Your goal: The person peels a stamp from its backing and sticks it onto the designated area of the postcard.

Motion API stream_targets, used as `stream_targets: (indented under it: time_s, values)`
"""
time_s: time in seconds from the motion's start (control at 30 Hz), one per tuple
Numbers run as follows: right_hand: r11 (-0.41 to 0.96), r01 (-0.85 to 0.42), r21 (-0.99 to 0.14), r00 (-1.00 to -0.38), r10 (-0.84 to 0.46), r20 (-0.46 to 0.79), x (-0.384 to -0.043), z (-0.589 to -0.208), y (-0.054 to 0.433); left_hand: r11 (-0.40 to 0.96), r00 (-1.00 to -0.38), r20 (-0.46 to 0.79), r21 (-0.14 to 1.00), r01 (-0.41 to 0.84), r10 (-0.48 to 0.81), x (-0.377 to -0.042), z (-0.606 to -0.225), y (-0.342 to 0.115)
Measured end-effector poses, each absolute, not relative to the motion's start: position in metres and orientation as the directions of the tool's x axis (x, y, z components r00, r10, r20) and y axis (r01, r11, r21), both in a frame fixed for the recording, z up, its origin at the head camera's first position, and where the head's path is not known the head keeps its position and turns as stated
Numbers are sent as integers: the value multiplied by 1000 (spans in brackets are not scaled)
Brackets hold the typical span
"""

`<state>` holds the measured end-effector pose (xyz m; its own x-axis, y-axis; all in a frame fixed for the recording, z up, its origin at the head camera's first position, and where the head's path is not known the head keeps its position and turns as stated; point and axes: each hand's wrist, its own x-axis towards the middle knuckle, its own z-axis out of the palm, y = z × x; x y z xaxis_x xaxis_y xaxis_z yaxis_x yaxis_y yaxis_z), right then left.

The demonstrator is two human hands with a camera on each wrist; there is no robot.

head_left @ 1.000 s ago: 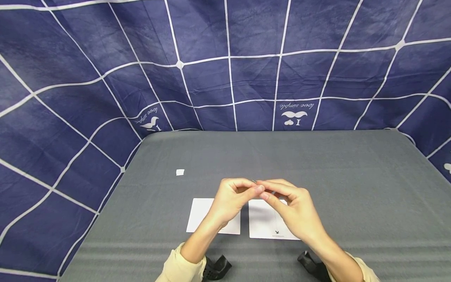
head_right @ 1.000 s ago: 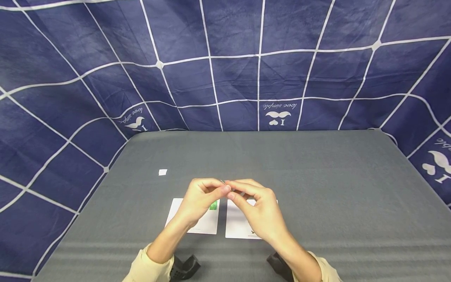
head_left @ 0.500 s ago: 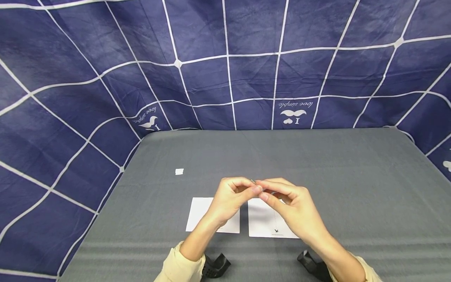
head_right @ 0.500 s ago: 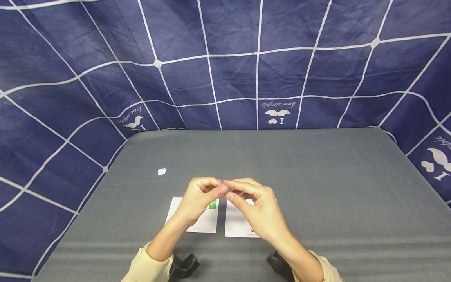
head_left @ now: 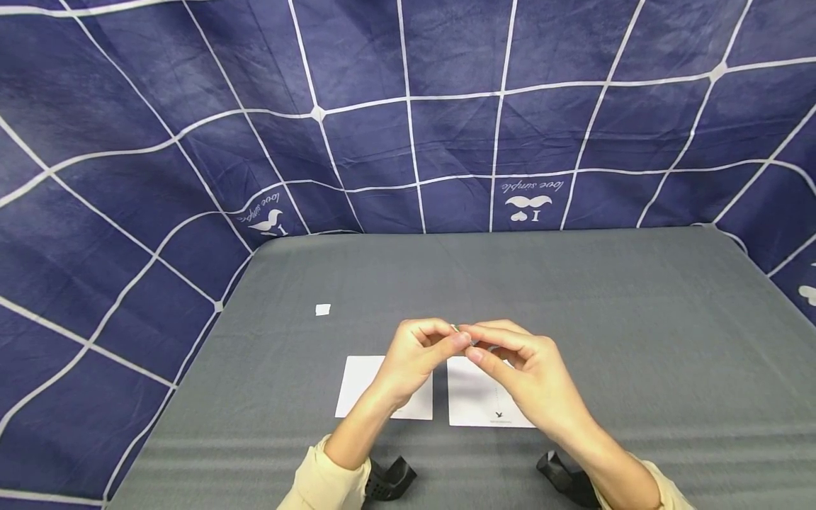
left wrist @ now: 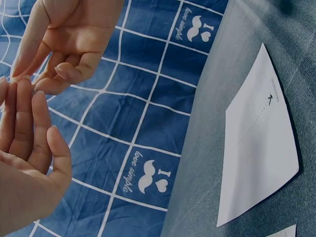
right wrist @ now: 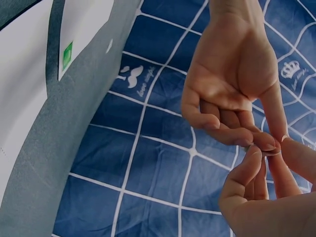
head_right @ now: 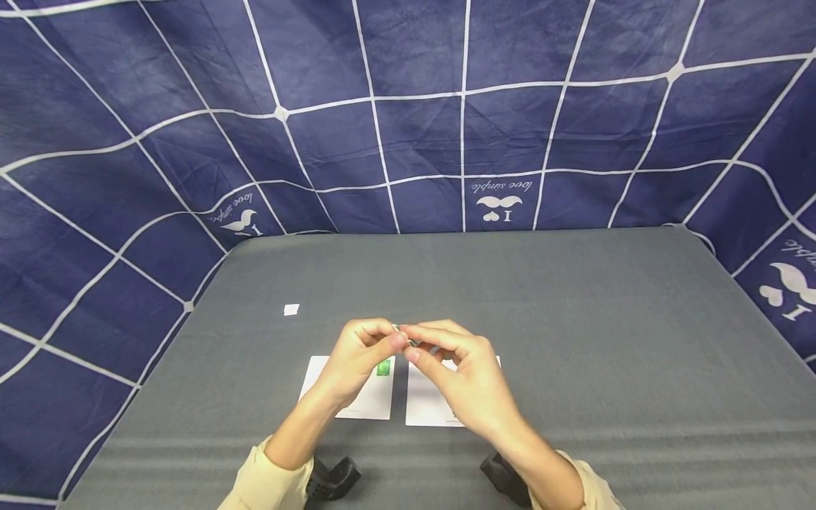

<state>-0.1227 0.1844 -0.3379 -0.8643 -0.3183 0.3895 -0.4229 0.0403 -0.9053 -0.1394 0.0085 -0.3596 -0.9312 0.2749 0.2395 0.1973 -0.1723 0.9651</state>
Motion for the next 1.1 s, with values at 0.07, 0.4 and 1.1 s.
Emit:
stream_targets:
  time_s: [0.07, 0.4, 1.1]
  values:
    - [3, -372, -928, -875, -336, 350, -123, -338, 185, -188, -931, 235, 964, 187, 281, -140, -360, 8]
    - [-48, -293, -955, -888, -357, 291, -122, -337, 185, -200, -918, 248, 961, 192, 309, -141, -363, 6]
    - [36, -279, -960, -914, -316, 254, -122, -336, 187, -238, -896, 246, 957, 165, 369, -143, -363, 6]
